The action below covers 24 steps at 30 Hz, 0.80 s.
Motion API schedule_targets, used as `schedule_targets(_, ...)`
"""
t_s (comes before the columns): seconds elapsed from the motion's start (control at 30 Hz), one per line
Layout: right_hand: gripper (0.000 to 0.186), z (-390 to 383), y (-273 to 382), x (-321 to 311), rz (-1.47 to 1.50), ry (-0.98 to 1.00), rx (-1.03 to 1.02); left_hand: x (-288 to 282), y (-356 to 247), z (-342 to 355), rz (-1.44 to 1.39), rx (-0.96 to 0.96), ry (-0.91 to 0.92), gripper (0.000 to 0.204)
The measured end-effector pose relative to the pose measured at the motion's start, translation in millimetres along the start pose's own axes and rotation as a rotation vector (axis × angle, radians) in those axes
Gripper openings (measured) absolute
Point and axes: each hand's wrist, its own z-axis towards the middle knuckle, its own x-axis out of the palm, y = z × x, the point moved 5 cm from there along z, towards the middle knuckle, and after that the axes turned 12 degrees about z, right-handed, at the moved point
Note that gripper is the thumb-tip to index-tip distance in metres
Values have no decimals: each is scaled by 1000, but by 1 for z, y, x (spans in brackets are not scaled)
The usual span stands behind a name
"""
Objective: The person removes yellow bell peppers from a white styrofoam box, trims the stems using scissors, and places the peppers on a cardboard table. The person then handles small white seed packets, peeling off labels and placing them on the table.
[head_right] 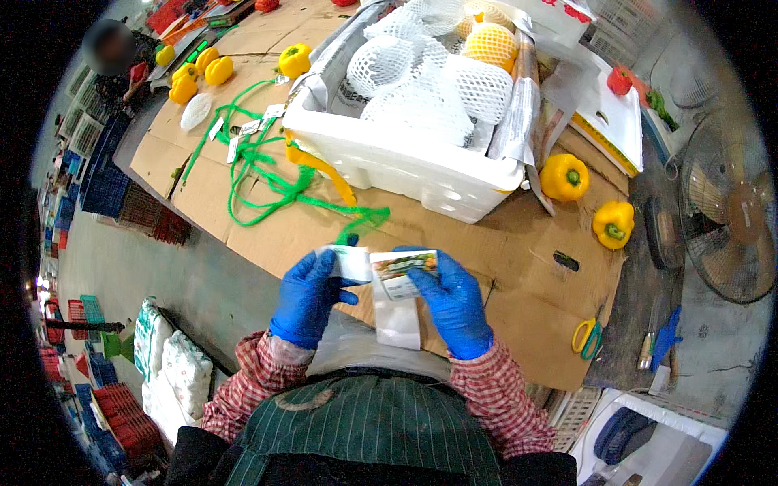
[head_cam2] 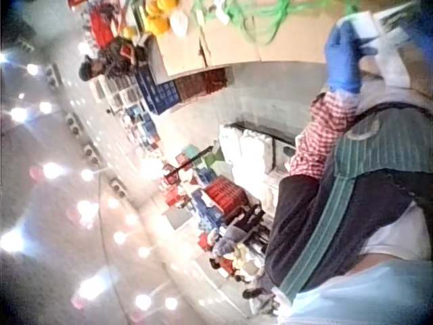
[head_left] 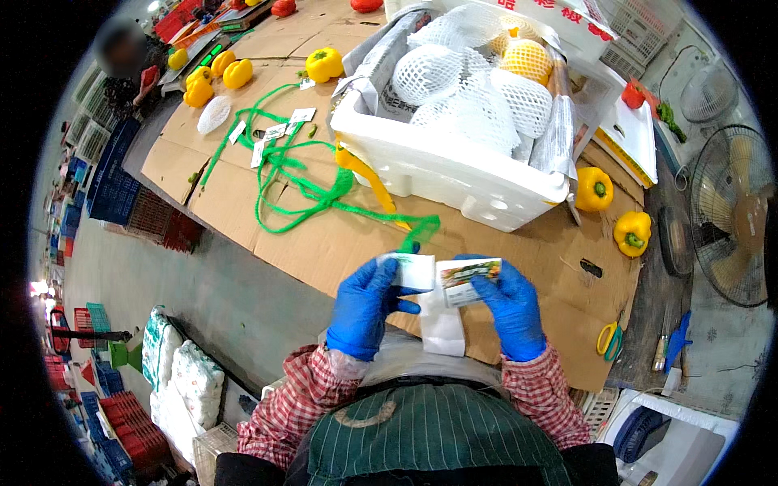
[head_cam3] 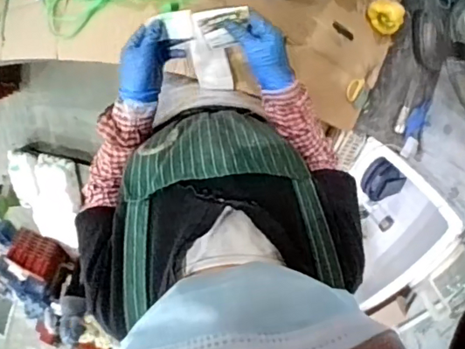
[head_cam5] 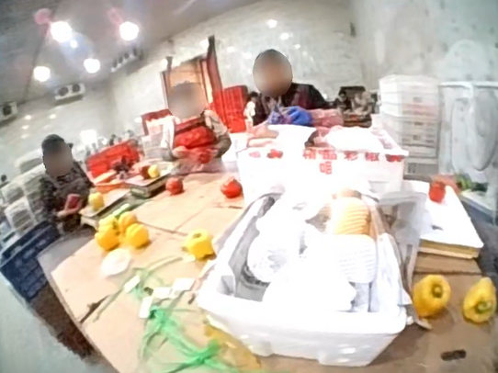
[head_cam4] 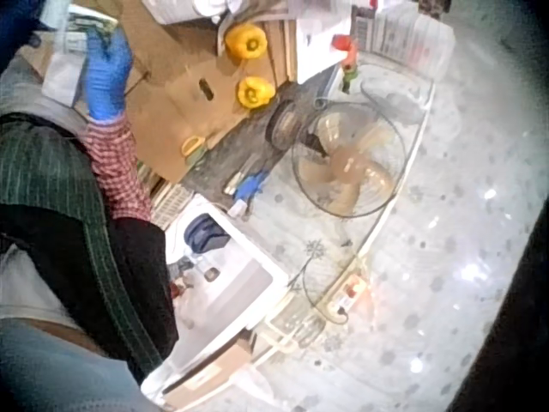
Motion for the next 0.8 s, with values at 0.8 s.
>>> schedule_targets(0.8, 12, -6, 8, 24, 199, -144, -44, 41, -5, -17, -294, 19, 218, 33)
